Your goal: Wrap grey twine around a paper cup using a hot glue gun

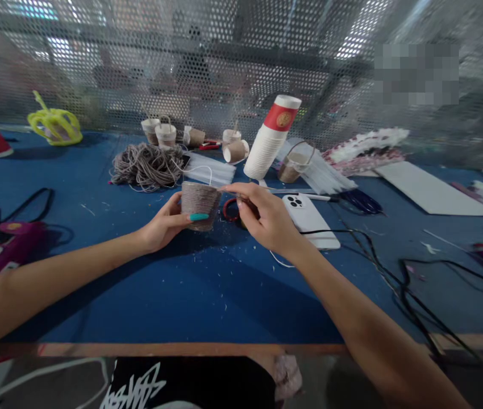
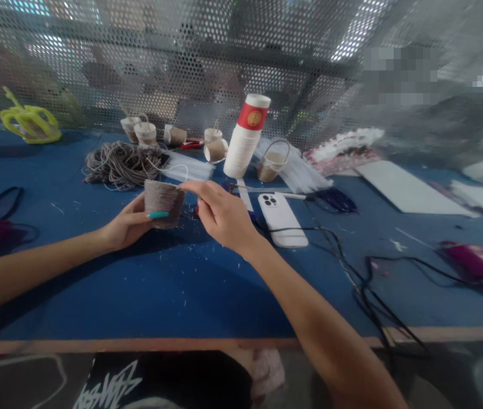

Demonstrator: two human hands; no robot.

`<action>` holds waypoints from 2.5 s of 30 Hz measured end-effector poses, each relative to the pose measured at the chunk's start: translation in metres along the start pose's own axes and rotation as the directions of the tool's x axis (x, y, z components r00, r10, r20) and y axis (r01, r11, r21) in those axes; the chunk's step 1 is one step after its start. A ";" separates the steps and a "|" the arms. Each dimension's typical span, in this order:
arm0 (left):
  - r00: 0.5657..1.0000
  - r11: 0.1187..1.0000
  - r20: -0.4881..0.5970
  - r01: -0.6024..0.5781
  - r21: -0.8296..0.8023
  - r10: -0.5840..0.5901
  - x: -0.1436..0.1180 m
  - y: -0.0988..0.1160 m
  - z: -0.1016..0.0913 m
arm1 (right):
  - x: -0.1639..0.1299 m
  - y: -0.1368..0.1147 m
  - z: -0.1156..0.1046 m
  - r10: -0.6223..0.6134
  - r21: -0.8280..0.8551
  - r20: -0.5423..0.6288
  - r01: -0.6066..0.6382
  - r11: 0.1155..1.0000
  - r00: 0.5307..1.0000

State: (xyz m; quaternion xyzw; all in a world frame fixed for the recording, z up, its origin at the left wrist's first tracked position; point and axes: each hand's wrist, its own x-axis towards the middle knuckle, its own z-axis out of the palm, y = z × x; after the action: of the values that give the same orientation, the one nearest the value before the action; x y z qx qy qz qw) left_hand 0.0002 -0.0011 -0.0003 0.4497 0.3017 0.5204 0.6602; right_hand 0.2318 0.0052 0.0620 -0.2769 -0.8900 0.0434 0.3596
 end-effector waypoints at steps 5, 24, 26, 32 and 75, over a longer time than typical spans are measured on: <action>1.000 1.000 -0.017 0.008 -0.027 -0.008 0.000 0.000 0.000 | 0.000 0.001 0.000 0.010 -0.014 0.010 -0.010 1.000 1.000; 1.000 0.999 0.015 0.001 -0.033 0.000 0.000 0.000 -0.001 | -0.001 0.004 0.002 -0.077 -0.076 -0.029 0.075 0.994 0.997; 1.000 0.999 0.006 0.004 -0.035 -0.004 0.000 0.000 0.000 | -0.001 0.005 0.002 -0.081 -0.087 -0.030 0.078 0.993 0.996; 1.000 0.999 -0.004 0.018 -0.049 -0.019 -0.001 0.001 0.001 | -0.001 0.002 0.001 -0.086 -0.091 -0.036 0.083 0.992 0.996; 0.997 0.998 0.059 0.046 0.047 -0.048 -0.003 0.002 0.001 | -0.005 -0.002 0.009 -0.105 -0.095 0.019 0.107 0.990 0.994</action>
State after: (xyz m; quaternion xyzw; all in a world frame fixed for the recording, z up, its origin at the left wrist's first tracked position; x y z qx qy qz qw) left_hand -0.0001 -0.0038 0.0016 0.4730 0.3039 0.4839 0.6706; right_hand 0.2279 0.0022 0.0523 -0.2459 -0.9069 -0.0166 0.3416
